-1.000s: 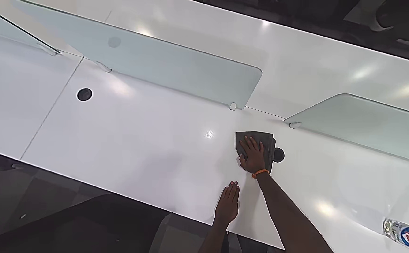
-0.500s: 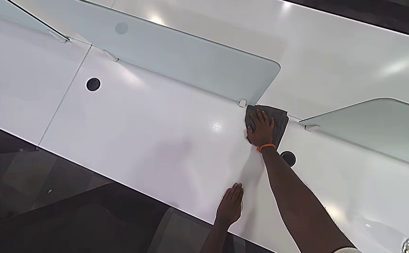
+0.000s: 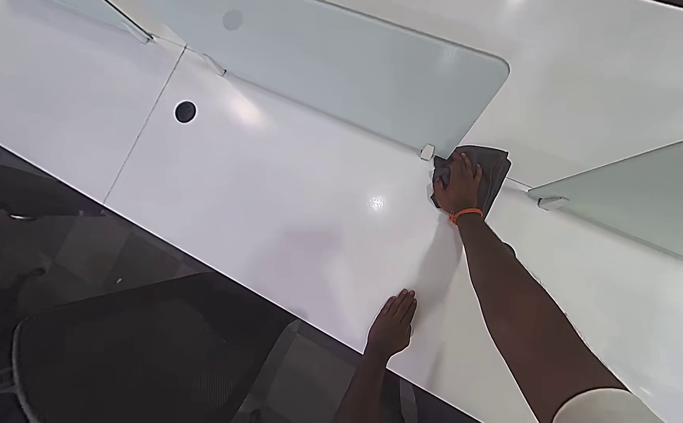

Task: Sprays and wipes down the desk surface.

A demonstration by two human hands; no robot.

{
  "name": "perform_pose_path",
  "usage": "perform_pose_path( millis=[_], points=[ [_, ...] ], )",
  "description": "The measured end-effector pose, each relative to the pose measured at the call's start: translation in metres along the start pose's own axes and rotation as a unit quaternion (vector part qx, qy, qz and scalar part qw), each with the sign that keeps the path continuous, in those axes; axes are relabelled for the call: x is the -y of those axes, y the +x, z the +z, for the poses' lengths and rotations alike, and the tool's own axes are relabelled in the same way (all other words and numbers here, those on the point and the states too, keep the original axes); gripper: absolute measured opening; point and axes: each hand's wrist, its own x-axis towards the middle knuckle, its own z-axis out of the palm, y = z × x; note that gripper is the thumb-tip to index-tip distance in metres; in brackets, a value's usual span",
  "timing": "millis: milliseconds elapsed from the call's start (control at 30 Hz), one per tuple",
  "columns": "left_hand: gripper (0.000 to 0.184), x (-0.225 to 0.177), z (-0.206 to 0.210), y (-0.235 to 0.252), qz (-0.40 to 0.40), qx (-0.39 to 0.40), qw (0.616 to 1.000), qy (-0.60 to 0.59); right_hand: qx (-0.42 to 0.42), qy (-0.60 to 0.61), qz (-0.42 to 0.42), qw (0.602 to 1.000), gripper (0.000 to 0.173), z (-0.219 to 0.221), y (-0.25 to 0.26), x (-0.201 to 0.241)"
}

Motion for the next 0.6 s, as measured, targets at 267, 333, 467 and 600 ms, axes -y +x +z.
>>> perform_pose_path(
  millis=[267, 333, 467, 600],
  points=[
    [0.051, 0.001, 0.001, 0.000, 0.006, 0.001, 1.000, -0.004, -0.012, -0.011, 0.013, 1.000, 0.055, 0.003, -0.038, 0.006],
    [0.050, 0.002, 0.001, 0.000, 0.005, -0.001, 1.000, -0.010, -0.010, -0.007, 0.001, 1.000, 0.055, 0.003, -0.061, 0.008],
    [0.050, 0.001, 0.001, 0.000, 0.008, -0.015, 1.000, -0.019, 0.018, -0.014, -0.045, 0.999, 0.049, -0.002, -0.141, 0.008],
    [0.043, 0.004, 0.002, -0.001, 0.025, -0.035, 0.998, -0.053, 0.044, -0.012, -0.074, 0.996, 0.050, -0.013, -0.259, 0.003]
  ],
)
